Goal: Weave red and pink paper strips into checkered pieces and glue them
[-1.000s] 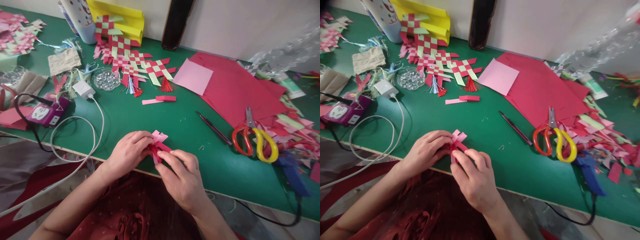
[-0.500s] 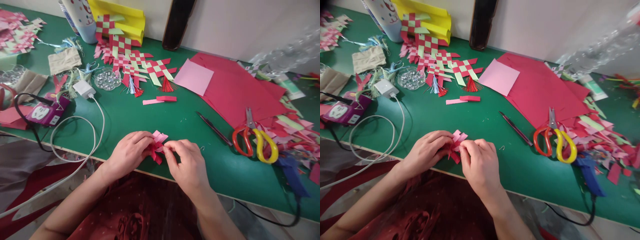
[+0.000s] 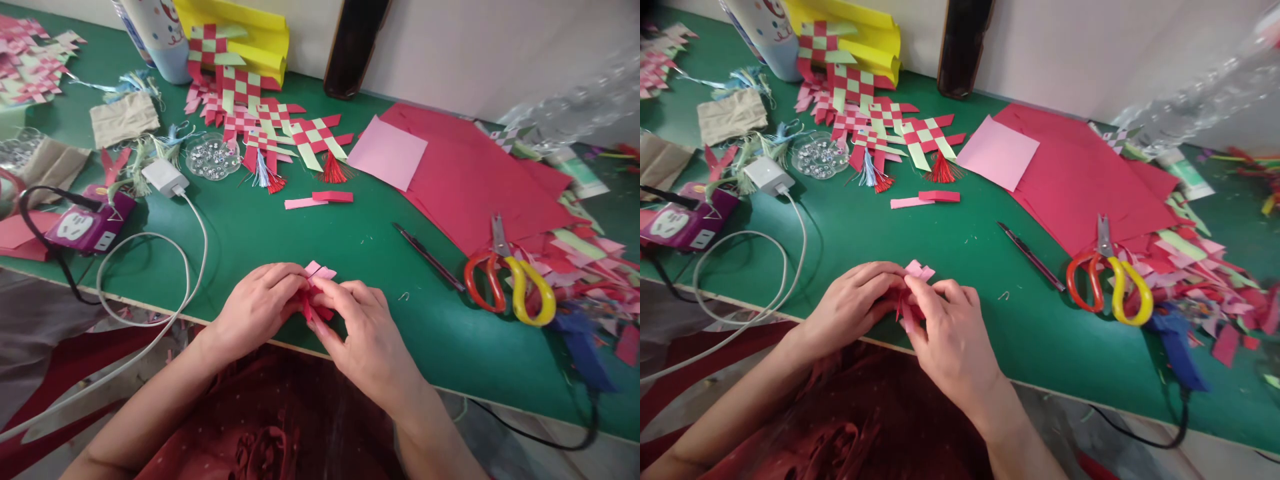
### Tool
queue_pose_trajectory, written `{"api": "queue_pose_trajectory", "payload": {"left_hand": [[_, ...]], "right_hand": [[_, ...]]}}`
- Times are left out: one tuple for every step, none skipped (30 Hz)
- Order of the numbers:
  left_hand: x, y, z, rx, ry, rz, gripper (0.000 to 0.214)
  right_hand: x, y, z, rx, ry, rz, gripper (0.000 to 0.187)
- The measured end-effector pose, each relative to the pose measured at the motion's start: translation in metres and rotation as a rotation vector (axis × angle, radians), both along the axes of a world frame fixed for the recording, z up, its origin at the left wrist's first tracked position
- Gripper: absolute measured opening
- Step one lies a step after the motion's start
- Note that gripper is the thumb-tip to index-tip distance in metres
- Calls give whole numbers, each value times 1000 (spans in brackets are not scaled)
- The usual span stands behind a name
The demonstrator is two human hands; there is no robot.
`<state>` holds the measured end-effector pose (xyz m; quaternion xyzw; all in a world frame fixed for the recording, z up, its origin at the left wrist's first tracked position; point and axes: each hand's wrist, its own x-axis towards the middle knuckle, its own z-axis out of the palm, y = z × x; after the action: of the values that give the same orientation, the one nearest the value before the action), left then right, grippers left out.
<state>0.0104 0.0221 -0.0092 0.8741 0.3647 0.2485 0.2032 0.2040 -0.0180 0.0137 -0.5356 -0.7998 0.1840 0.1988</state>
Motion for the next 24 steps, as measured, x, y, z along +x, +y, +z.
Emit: {"api": "queue_pose_trajectory", "payload": {"left_hand": [[0, 0, 0, 7, 0, 0, 11], [0, 0, 0, 13, -1, 0, 12], [0, 0, 0, 16, -2, 1, 12], [0, 0, 0, 16, -3, 2, 13], [0, 0, 0, 14, -4, 4, 13], [0, 0, 0, 8, -4, 5, 14], [0, 0, 0, -2, -2, 6, 14], [0, 0, 0, -11, -1, 5, 14], [0, 0, 0, -19, -1, 2, 14], [0, 0, 0, -26, -2, -4, 14], [-1, 0, 0, -31, -5, -9, 14], [-1, 0, 0, -34, -8, -13, 14], [-1, 0, 0, -35, -12, -15, 15], [-2, 1, 0, -37, -14, -17, 15], [-2, 1, -1, -39, -15, -17, 15], [-3, 1, -1, -41, -16, -17, 15], [-3, 1, -1, -43, -18, -17, 16], [-3, 1, -2, -45, -17, -17, 17], [-3, 1, -1, -50, -16, -20, 19], [-3, 1, -1, -51, -18, -20, 19], [-3, 1, -1, -55, -20, -22, 20], [-3, 1, 0, -58, -24, -22, 19], [-3, 0, 0, -58, -27, -21, 19], [-3, 0, 0, -54, -28, -21, 18]], "right_hand": [[1, -1, 0, -1, -27, 8, 49], [1, -2, -1, 4, -46, 12, 47], [2, -3, -1, 10, -57, 16, 43], [2, -3, -1, 18, -65, 18, 36], [2, -3, -1, 26, -72, 16, 28], [2, -3, -1, 31, -79, 13, 20], [2, -3, -1, 36, -85, 10, 15], [1, -3, -2, 42, -88, 5, 13], [0, -3, -3, 45, -87, -3, 13], [0, -3, -4, 50, -79, -13, 13], [-1, -3, -5, 54, -68, -25, 14], [-2, -4, -6, 61, -53, -41, 15], [-3, -4, -8, 69, -40, -62, 15], [-4, -4, -9, 78, -30, -86, 16], [-5, -4, -10, 85, -24, -108, 15], [-6, -3, -12, 92, -22, -128, 14], [-7, -3, -13, 95, -24, -145, 13], [-8, -2, -14, 95, -31, -159, 11], [-9, -2, -15, 95, -42, -171, 10], [-11, -1, -16, 97, -57, -186, 10], [-12, 0, -17, 101, -75, -203, 10], [-12, 1, -18, 106, -94, -221, 10], [-13, 2, -18, 107, -110, -234, 11], [-13, 2, -18, 106, -119, -241, 11]]}}
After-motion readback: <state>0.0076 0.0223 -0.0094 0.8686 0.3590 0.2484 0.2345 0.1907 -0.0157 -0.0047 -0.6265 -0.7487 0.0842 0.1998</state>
